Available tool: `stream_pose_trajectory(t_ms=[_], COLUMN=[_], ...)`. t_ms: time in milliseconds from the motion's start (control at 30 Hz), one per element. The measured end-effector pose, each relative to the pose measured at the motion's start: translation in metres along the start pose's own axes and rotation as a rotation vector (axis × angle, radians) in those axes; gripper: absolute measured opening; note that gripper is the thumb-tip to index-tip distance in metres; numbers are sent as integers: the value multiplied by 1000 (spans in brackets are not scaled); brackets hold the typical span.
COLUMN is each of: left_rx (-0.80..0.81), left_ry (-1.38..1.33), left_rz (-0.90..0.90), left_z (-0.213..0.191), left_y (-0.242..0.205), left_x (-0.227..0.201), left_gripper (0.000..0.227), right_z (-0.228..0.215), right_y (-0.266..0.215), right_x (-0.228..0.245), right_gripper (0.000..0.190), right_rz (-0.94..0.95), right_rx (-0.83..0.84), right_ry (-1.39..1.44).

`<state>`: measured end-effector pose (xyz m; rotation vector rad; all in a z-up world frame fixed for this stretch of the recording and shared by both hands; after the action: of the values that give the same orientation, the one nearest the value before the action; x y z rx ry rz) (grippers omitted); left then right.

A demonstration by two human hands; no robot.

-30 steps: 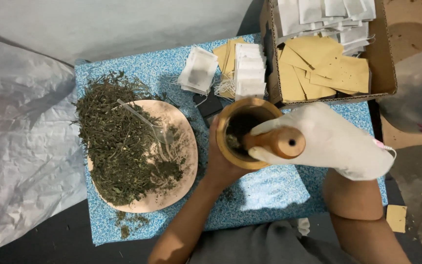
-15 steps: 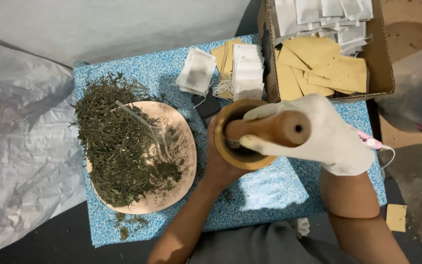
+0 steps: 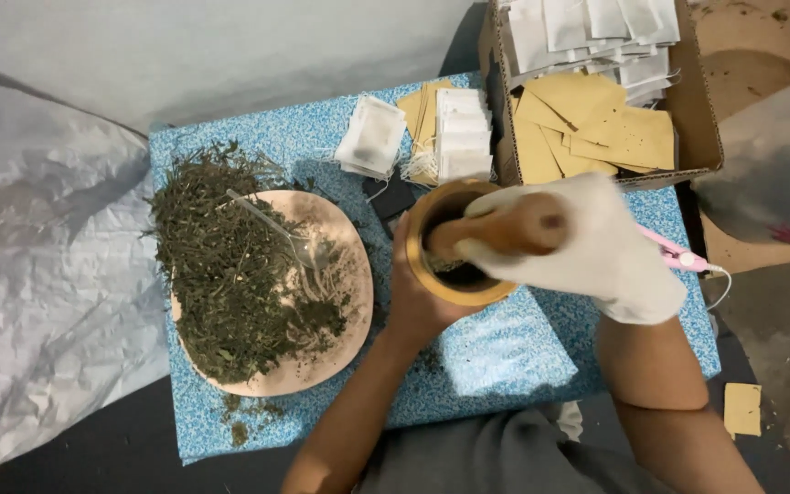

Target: Grinding dried leaves in a wooden mortar and pestle and filling tea bags

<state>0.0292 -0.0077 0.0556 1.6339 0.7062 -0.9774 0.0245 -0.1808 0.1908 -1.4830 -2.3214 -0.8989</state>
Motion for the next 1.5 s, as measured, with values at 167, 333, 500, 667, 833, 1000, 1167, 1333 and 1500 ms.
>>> stream_pose_trajectory(t_ms=[167,333,500,667,833,1000,1167,1333,1500], left_rx=[-7,-39,-52,-47,-102,-163,-132,-157,-159], left_ry=[-126,116,206,137,0,-125,-260,-159,-162], left_rz=[37,160,293,225,175,93,-124,-163,-206], left_z=[-1,6,6,5,9,-1,-15,-11,-9], left_y=[-2,-29,-45,-46,-45,-44,-46,-47,-47], left_x=[-4,29,49,44,46,32,19,15,10], left_gripper=[118,127,142,141,145,145,147,147,147], right_z=[-9,3,-38,-31,17,34,49,81,95], right_y=[-32,-122,-144,-86,-68,-53,-47,-61,-76], right_x=[6,-58,-71,-61,-98,-100,-86,-109,-115], right_gripper=[42,34,20,47,67,77,87,66,60], right_rz=[239,262,497,540,606,710,799,765,724], right_rx=[-133,-842,-1168,42,469,597,658,672,599], right_ry=[277,41,144,-603,-735,-678,-561,-598,-610])
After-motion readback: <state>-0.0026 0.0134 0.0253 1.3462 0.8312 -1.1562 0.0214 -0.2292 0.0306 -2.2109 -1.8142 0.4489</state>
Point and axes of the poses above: each hand's wrist, its own y-axis towards the middle knuckle, its own z-axis out of the palm, x = y × z, the point moved 3 cm from there along y, towards the middle knuckle, and after that the axes turned 9 degrees about -y, right-handed, at the moved point
